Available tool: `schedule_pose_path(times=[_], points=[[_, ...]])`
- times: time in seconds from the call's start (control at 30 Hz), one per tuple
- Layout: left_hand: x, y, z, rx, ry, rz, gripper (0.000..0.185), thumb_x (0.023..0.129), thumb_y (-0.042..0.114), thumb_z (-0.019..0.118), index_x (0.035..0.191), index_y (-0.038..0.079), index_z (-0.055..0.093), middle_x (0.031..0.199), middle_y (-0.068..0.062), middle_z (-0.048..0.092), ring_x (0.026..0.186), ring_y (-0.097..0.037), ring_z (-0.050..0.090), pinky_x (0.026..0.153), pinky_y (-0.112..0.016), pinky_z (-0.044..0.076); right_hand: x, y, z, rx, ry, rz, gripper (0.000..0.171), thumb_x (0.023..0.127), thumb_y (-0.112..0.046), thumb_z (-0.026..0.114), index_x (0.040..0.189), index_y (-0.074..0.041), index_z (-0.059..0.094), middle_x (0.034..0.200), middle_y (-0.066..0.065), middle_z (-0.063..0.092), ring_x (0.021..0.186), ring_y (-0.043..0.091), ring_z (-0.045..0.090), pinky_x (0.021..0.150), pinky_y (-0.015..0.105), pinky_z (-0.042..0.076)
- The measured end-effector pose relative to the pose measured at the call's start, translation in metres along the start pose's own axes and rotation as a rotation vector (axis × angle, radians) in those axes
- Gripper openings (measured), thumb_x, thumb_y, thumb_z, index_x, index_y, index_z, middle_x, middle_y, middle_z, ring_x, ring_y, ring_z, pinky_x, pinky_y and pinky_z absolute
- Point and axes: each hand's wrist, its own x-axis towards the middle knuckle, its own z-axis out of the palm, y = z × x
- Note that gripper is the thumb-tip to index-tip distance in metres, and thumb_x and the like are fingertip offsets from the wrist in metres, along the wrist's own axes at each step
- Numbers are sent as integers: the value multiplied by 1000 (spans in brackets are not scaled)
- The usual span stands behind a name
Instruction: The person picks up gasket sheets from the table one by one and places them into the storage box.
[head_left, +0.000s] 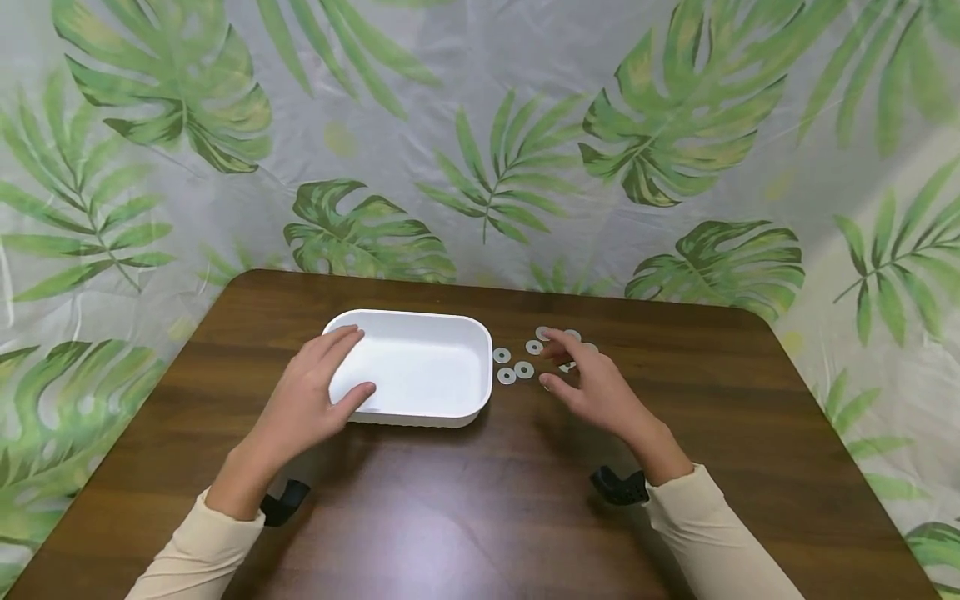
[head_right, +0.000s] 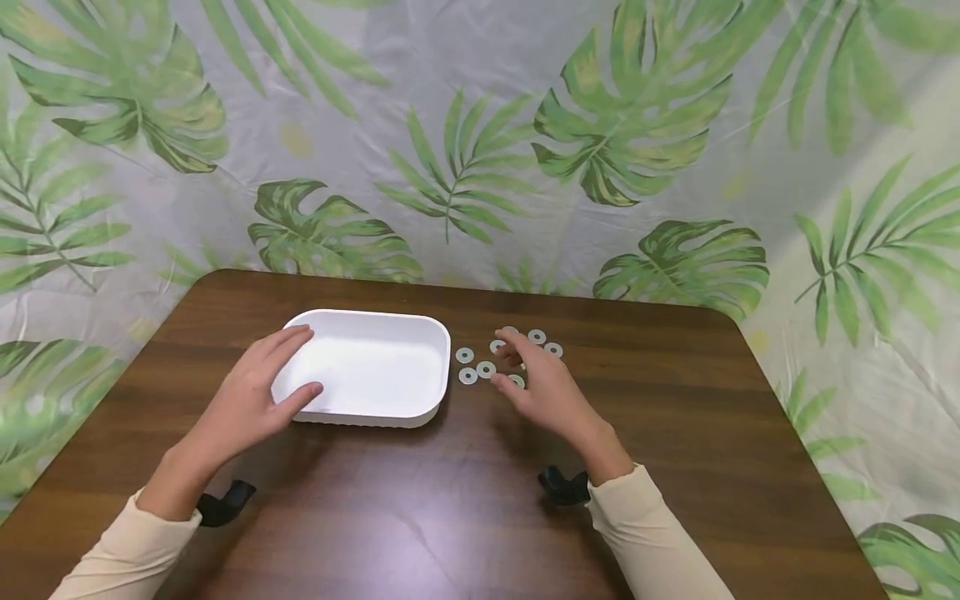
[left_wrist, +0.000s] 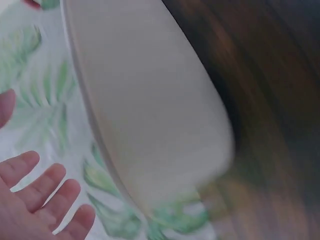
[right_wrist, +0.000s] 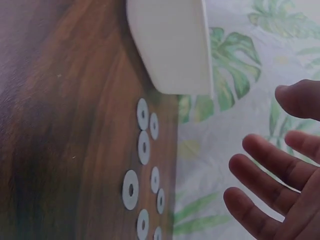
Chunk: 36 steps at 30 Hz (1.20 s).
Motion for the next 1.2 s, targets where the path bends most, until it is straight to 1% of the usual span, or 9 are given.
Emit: schedule_pose_path(times=[0.1, 0.2, 0.33, 0.43, 0.63, 0.8, 0.9, 1.03, 1.2], points=[[-6, -18, -11, -41, -49, -106, 66, 81, 16, 78, 138, -4, 52, 142, -25, 52, 130, -44, 48, 103, -61, 37, 2, 1, 0, 24, -30, -5, 60, 92, -14, 70, 146, -7, 44, 121, 11, 69, 110, 31, 65, 89, 48, 51], [-12, -32, -18, -100, -142, -229, 69, 85, 20, 76, 143, -3, 47, 148, -26, 46, 135, -46, 42, 105, -63, 34, 5, 0, -1, 47, -67, -5, 60, 92, -15, 70, 145, -6, 44, 125, 13, 67, 114, 33, 64, 90, 50, 51], [-14, -48, -23, -224, -266, -400, 74, 90, 30, 72, 150, 4, 38, 157, -24, 35, 143, -47, 32, 108, -67, 29, 13, -3, -1, 77, -110, -6, 55, 93, -16, 69, 143, -6, 48, 128, 14, 65, 115, 34, 64, 91, 52, 51], [-12, -59, -23, -311, -328, -472, 77, 91, 33, 71, 154, 7, 34, 160, -23, 30, 146, -47, 26, 110, -68, 26, 16, -5, 1, 99, -146, -6, 50, 93, -16, 68, 140, -6, 51, 129, 14, 65, 117, 34, 63, 93, 53, 51], [-13, -70, -24, -423, -410, -538, 84, 88, 28, 74, 157, 9, 28, 161, -22, 28, 148, -45, 24, 111, -64, 28, 20, -4, 5, 121, -186, -18, 47, 94, -15, 68, 138, -3, 54, 130, 15, 65, 117, 34, 62, 93, 51, 52], [-16, -69, -24, -449, -497, -552, 93, 86, 27, 77, 159, 10, 22, 162, -25, 24, 145, -45, 30, 108, -58, 36, 21, 1, 6, 139, -201, 12, 46, 95, -15, 66, 137, -3, 54, 129, 17, 65, 116, 36, 62, 92, 53, 51], [-16, -69, -22, -442, -514, -551, 97, 85, 27, 78, 160, 10, 18, 162, -26, 22, 141, -44, 38, 107, -55, 38, 23, 8, 6, 171, -203, 54, 43, 97, -15, 64, 137, -4, 54, 127, 18, 66, 116, 34, 63, 91, 51, 51], [-17, -70, -21, -439, -522, -545, 100, 86, 28, 77, 161, 11, 13, 164, -24, 18, 138, -42, 43, 106, -54, 40, 23, 16, 3, 194, -192, 99, 41, 98, -16, 63, 137, -6, 55, 126, 18, 67, 115, 31, 64, 90, 48, 51], [-15, -69, -21, -429, -543, -542, 99, 89, 30, 74, 161, 11, 9, 165, -24, 16, 131, -40, 52, 102, -50, 44, 22, 24, -2, 205, -202, 131, 42, 99, -17, 61, 138, -3, 54, 127, 19, 66, 117, 33, 63, 95, 50, 50]])
